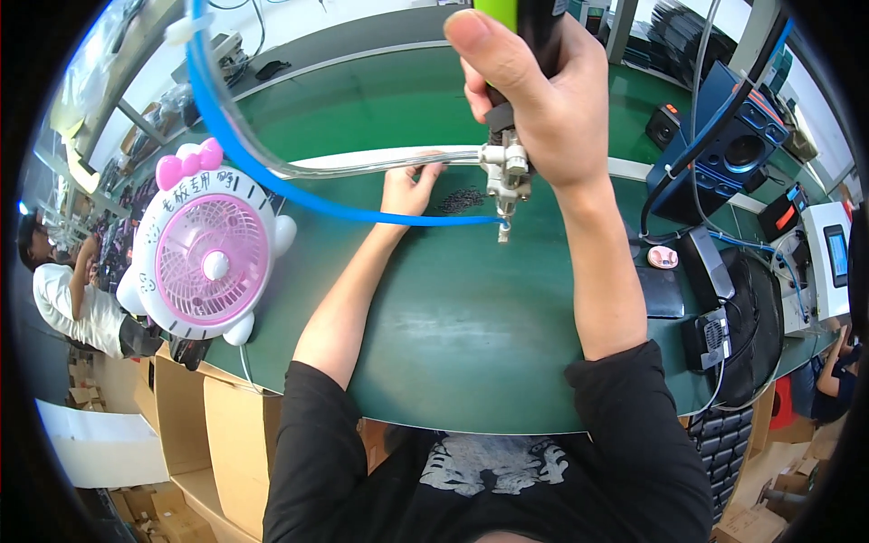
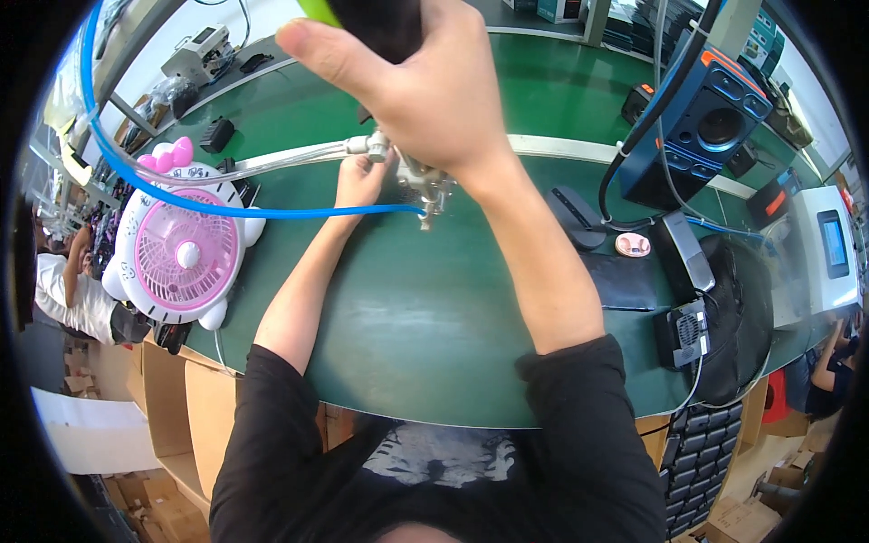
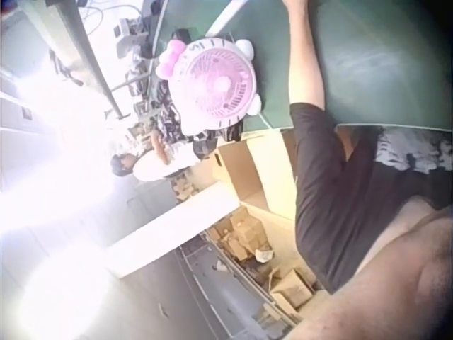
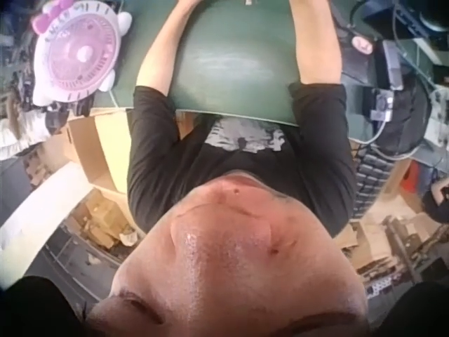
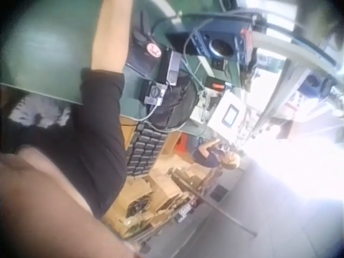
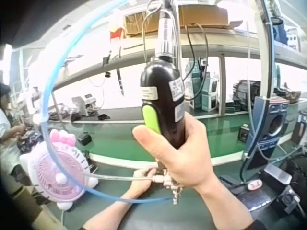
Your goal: Repairing or assembling electronic device components using an electric screwdriver.
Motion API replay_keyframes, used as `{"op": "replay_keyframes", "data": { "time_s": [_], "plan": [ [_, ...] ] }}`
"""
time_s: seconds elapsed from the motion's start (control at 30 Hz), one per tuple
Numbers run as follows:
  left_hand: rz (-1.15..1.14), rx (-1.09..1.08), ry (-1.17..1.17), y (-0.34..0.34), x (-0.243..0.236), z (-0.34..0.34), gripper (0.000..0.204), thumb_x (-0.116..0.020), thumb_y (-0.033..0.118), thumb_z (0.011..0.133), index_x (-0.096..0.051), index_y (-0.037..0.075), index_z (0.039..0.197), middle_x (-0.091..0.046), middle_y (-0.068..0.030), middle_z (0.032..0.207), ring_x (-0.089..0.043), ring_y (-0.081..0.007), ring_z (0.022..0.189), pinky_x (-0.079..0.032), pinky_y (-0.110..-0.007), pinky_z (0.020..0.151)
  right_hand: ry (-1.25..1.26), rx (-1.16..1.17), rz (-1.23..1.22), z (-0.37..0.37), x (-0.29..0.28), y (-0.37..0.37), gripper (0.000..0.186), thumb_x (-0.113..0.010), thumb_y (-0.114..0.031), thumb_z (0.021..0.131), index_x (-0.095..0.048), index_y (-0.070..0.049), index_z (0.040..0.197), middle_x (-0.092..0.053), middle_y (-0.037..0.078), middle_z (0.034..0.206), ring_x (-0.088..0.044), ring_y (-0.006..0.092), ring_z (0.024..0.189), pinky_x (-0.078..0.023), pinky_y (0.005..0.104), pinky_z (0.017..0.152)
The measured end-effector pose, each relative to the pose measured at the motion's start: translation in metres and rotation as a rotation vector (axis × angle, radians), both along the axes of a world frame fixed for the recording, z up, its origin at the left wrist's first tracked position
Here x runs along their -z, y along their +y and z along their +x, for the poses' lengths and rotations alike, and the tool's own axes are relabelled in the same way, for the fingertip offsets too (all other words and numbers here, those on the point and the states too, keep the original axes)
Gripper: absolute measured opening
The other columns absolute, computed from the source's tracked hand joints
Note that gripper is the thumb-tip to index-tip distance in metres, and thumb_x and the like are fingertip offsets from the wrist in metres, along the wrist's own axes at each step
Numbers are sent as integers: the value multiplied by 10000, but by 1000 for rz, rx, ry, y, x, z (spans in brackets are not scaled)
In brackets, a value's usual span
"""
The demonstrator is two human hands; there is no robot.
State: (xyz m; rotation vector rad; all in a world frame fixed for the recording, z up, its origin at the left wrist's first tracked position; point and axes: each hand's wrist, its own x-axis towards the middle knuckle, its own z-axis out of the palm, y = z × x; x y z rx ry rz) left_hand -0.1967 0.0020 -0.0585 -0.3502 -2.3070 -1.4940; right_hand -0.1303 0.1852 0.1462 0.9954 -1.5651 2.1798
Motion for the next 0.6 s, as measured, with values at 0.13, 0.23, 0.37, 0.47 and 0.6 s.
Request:
{"op": "replay_keyframes", "data": {
  "time_s": [0.13, 0.23, 0.37, 0.47, 0.6],
  "plan": [
    [-266, -143, 105, -21, 4, -5, 175, -591, 138, 946, -695, 7, 997, -697, -149, 852, -678, -261, 780, -525, -362, 717, -16, 5, 30, 0, -1, 0, 264, -766, -241, 872, -591, -44, 859, -548, -39, 657, -469, 30, 522, -337, 197, 473],
    [-353, -115, 297, -28, 13, -7, 164, -617, 159, 921, -676, 6, 928, -691, -162, 899, -665, -343, 822, -530, -396, 737, 37, -1, 19, -2, -2, 0, 282, -756, -273, 881, -586, -54, 826, -543, -36, 630, -486, 36, 515, -348, 195, 470],
    [-380, -125, 288, -20, 13, -4, 130, -617, 139, 910, -679, 32, 950, -700, -138, 919, -673, -327, 845, -534, -392, 733, 80, 94, 65, -17, 12, 7, 336, -752, -331, 867, -608, -29, 835, -570, 10, 651, -527, 80, 529, -397, 222, 498],
    [-468, -32, 251, -24, 18, -3, 129, -601, 127, 911, -678, 49, 978, -696, -150, 925, -668, -341, 875, -533, -399, 741, 94, 136, 96, -20, 19, 7, 365, -723, -360, 882, -616, -12, 893, -583, 53, 692, -561, 116, 551, -441, 243, 529],
    [-455, 100, 146, -35, 18, -5, 129, -602, 103, 910, -682, 35, 985, -707, -119, 885, -679, -287, 811, -531, -368, 729, 110, 155, 78, -19, 17, 7, 359, -706, -359, 904, -602, -16, 896, -579, 57, 694, -557, 115, 545, -438, 240, 526]
  ]
}}
